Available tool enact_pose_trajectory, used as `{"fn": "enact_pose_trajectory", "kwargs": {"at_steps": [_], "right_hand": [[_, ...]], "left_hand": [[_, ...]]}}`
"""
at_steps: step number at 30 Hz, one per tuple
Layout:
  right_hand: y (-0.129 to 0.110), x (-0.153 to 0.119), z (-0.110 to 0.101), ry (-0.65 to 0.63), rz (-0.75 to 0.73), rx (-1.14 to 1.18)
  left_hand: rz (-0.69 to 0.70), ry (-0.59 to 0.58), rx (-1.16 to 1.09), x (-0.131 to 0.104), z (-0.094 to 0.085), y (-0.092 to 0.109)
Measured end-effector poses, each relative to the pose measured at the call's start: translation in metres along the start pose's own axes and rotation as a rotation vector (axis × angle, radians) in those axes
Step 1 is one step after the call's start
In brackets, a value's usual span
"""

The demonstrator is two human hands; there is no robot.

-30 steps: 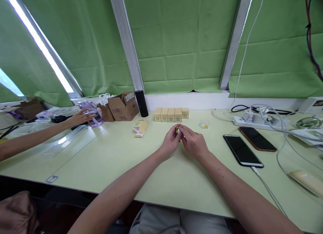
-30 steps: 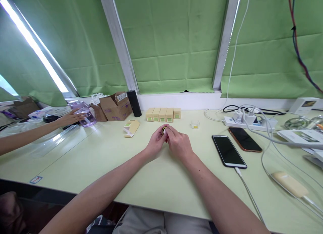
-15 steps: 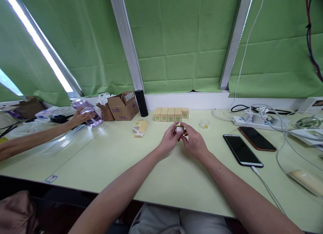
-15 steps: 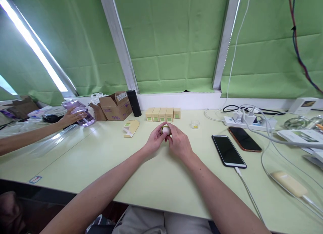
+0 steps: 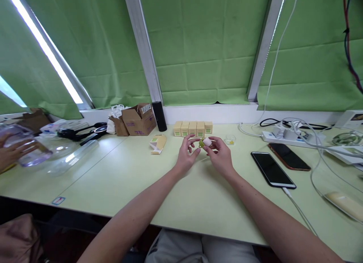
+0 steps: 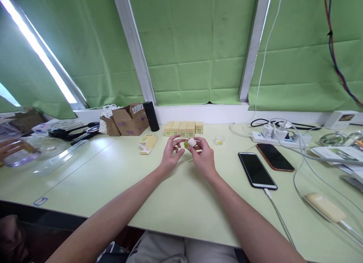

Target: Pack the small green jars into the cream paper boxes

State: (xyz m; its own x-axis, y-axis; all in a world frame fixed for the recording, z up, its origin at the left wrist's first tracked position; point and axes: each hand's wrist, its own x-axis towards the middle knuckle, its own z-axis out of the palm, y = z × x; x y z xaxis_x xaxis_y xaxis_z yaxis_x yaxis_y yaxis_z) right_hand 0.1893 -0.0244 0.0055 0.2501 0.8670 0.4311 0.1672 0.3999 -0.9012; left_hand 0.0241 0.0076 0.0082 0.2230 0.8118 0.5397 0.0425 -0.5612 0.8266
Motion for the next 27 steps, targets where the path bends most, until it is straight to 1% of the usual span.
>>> {"fn": "enact_pose_trajectory", "kwargs": {"at_steps": [4,6,10,16,21,24,27], "right_hand": [[-0.003,0.001,0.003,0.021,0.151,0.224],[-0.005,0.000,0.005,0.029,0.206,0.301],[-0.008,-0.002,0.008,0.042,0.274,0.387],[-0.009,-0.007,0.013,0.030,0.302,0.397],[-0.012,-0.012,0.015,0.007,0.310,0.397],[-0.011,-0.011,0.013,-0.008,0.311,0.367],[-0.004,-0.007,0.008,0.005,0.321,0.306]], "left_hand": [[0.123,0.056,0.256,-0.002,0.002,0.001],[0.167,0.051,0.330,-0.004,0.005,-0.002],[0.237,0.034,0.374,-0.005,0.008,-0.008],[0.259,0.047,0.391,-0.004,0.011,-0.008],[0.217,0.070,0.366,-0.004,0.012,-0.010],[0.133,0.095,0.309,-0.003,0.011,-0.012],[0.020,0.129,0.215,0.001,0.009,-0.013]]}}
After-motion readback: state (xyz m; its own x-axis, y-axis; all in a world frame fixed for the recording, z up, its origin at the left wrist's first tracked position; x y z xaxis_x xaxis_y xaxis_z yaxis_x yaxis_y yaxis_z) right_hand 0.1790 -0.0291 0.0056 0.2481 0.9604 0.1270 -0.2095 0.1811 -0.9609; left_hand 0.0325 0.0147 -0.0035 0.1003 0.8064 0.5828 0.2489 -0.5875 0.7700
